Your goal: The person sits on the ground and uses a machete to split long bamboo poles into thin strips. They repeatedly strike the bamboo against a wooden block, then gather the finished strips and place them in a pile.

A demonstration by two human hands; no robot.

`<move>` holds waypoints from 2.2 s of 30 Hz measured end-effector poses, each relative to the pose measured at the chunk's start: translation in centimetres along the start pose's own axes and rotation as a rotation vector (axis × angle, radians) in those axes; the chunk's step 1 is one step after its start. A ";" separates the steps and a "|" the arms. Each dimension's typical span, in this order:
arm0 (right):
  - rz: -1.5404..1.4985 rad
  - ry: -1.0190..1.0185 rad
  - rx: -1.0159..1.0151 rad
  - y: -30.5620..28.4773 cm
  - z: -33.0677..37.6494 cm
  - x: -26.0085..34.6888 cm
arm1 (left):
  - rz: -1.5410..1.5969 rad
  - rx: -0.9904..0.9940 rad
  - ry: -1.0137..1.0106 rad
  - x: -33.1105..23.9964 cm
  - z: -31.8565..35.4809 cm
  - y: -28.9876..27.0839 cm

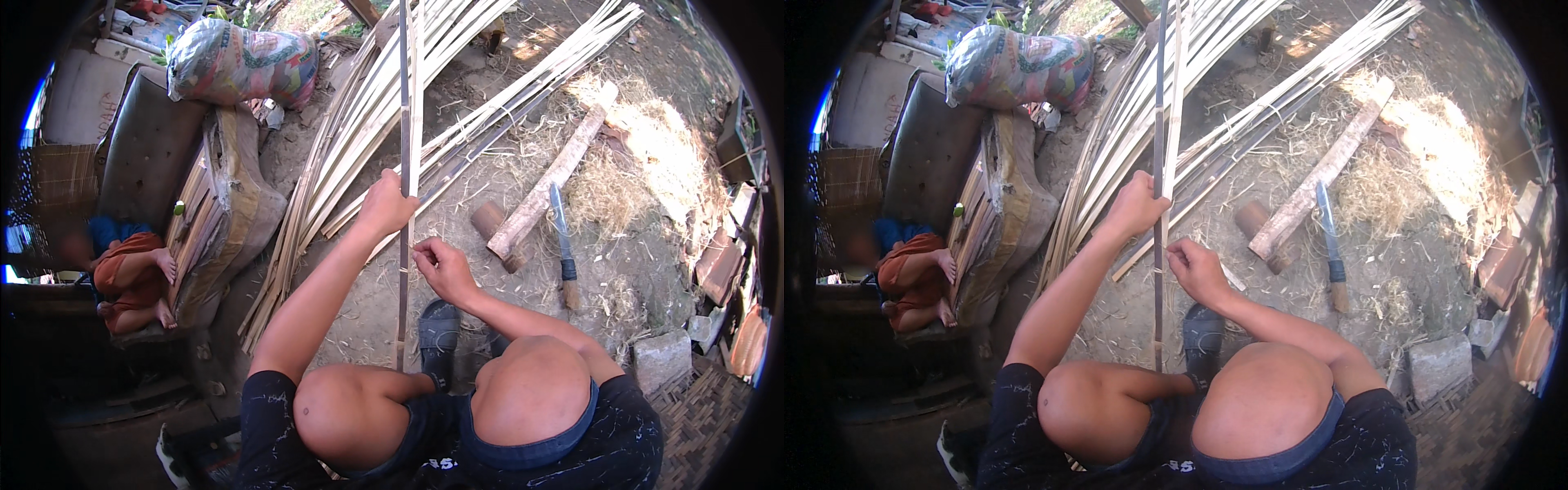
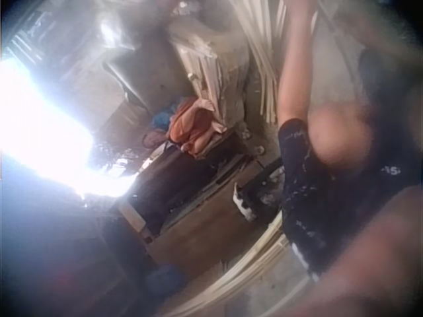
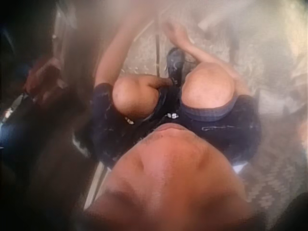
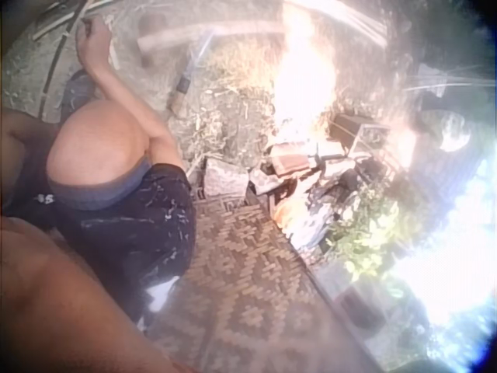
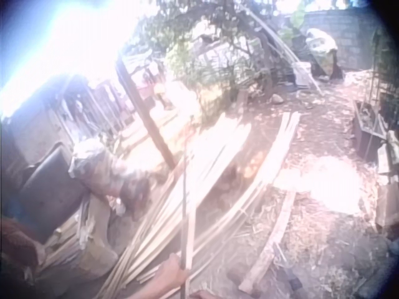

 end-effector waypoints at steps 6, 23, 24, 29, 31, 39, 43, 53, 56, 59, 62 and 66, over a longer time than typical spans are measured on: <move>0.080 0.061 0.115 0.1 -1.0 -0.9 | 0.011 -0.007 -0.014 -0.3 0.4 -0.3; -0.492 0.374 0.306 0.3 -2.6 -4.7 | 1.285 0.058 -0.204 6.9 7.3 11.3; -0.499 0.393 0.299 0.2 -2.5 -4.8 | 1.359 0.010 -0.245 6.9 7.7 11.8; -0.338 0.439 0.312 -0.4 -3.3 -4.5 | 1.314 -0.105 -0.251 6.7 8.3 11.3; -0.278 0.375 0.278 -0.5 -3.4 -3.9 | 1.264 -0.138 -0.246 6.9 8.2 11.5; -0.360 0.363 0.113 0.4 -3.8 -4.5 | 1.184 -0.329 -0.218 7.2 9.0 11.9; -0.421 0.428 0.241 2.2 -5.0 -3.4 | 1.360 -0.242 -0.240 7.3 9.5 12.2; -0.347 -0.143 0.192 2.0 -16.8 9.3 | 1.255 0.875 -0.011 7.5 17.0 8.8; -0.302 -0.224 0.203 3.4 -20.4 13.5 | 1.295 0.880 0.031 9.9 17.4 7.2; -0.076 -0.210 0.270 3.8 -25.5 15.4 | 1.368 0.580 -0.080 11.7 14.0 2.5; 0.017 -0.031 0.270 0.8 -27.3 12.1 | 1.251 0.162 -0.167 13.4 7.6 -2.5; -0.072 0.192 0.351 -1.6 -19.2 6.4 | 0.901 -0.173 -0.140 21.9 0.1 -8.2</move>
Point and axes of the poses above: each hand's wrist, its own z-axis away from the middle knuckle, its own y-axis out of the palm, x = y × z, the point moved 8 cm from there along -z, towards the middle knuckle, and after that the axes turned 7 degrees about -z, right-handed, at the moved point
